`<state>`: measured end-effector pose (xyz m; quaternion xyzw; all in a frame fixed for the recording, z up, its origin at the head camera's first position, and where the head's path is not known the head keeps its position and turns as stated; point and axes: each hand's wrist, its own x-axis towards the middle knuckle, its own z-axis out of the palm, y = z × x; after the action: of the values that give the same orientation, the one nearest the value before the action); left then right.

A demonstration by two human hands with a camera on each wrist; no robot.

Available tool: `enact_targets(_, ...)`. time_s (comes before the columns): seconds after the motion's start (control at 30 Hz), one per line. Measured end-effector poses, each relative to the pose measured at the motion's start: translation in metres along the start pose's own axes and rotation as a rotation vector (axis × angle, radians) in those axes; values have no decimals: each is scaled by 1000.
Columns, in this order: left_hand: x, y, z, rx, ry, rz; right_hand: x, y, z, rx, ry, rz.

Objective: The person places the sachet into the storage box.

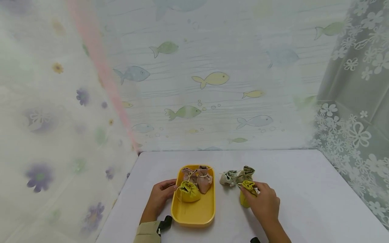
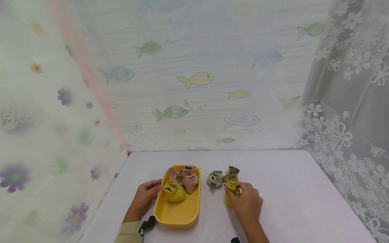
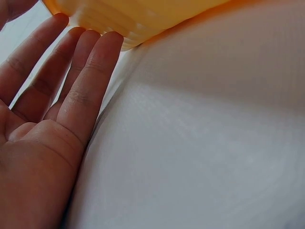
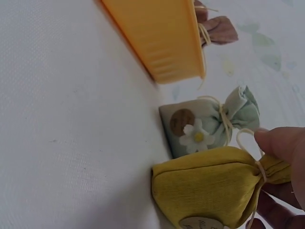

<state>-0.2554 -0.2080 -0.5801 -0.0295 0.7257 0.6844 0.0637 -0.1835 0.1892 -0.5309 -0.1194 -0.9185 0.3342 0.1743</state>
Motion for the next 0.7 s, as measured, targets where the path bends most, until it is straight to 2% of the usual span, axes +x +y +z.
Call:
enact_targets(0.3,1,-2,0,3,2,0,-1,-2,-2,35,79,-40)
enact_targets(0.53,1,-1,0,0,5,1,-1,-5,-6,44,78,-41)
enact_targets(0.7,1,-1,0,-25,-1,5,-2,-7,-7,66,112,-84)
